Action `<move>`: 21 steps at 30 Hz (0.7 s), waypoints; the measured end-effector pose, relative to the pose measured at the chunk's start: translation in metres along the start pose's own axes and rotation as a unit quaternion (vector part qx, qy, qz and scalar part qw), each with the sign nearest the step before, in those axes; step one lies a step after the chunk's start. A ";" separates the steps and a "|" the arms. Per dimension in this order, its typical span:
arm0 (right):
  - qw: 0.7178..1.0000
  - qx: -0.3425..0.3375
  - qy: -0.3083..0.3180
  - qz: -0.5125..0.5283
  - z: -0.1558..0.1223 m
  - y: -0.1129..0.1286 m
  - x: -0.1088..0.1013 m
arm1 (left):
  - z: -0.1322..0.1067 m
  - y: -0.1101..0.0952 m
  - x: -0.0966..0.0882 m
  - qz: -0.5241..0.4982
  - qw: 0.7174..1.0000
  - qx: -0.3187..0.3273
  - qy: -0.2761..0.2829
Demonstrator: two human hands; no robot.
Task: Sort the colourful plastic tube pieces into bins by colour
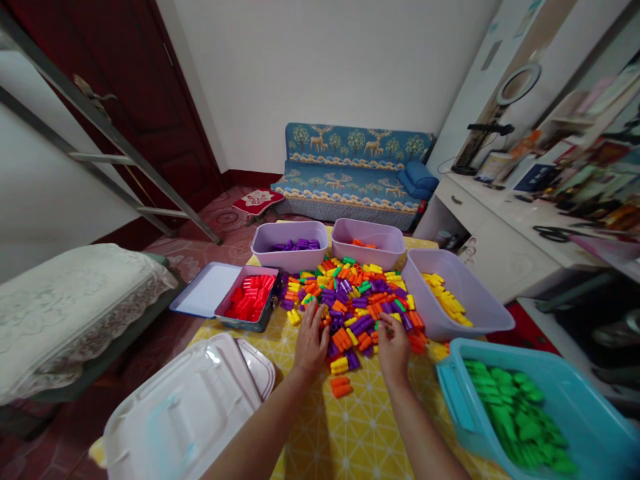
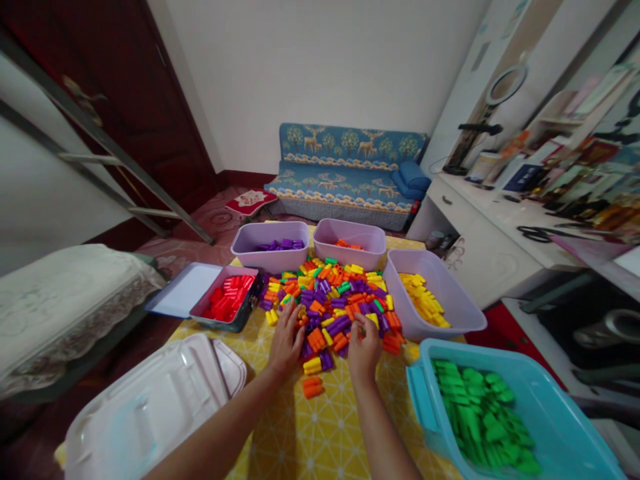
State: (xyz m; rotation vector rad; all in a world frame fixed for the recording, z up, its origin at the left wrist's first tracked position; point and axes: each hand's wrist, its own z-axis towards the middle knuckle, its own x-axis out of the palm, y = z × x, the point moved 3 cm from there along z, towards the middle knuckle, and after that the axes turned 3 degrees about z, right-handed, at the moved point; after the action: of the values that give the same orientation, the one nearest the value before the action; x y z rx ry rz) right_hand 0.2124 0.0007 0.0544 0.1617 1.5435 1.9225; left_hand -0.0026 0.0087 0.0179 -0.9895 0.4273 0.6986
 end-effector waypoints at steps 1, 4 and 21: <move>1.000 -0.007 -0.021 -0.013 -0.002 -0.006 -0.007 | 0.000 0.000 0.000 0.003 1.000 0.000 -0.001; 0.997 -0.025 -0.054 -0.052 -0.005 -0.021 -0.023 | -0.001 0.000 0.000 0.006 1.000 0.000 0.001; 0.944 -0.087 0.141 -0.285 -0.007 -0.024 -0.014 | 0.000 -0.001 -0.001 0.008 1.000 -0.010 0.008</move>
State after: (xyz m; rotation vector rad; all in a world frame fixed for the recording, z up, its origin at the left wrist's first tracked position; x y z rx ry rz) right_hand 0.2303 -0.0106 0.0351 -0.6013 1.3824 1.6366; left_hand -0.0024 0.0081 0.0188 -1.0120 0.4421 0.7106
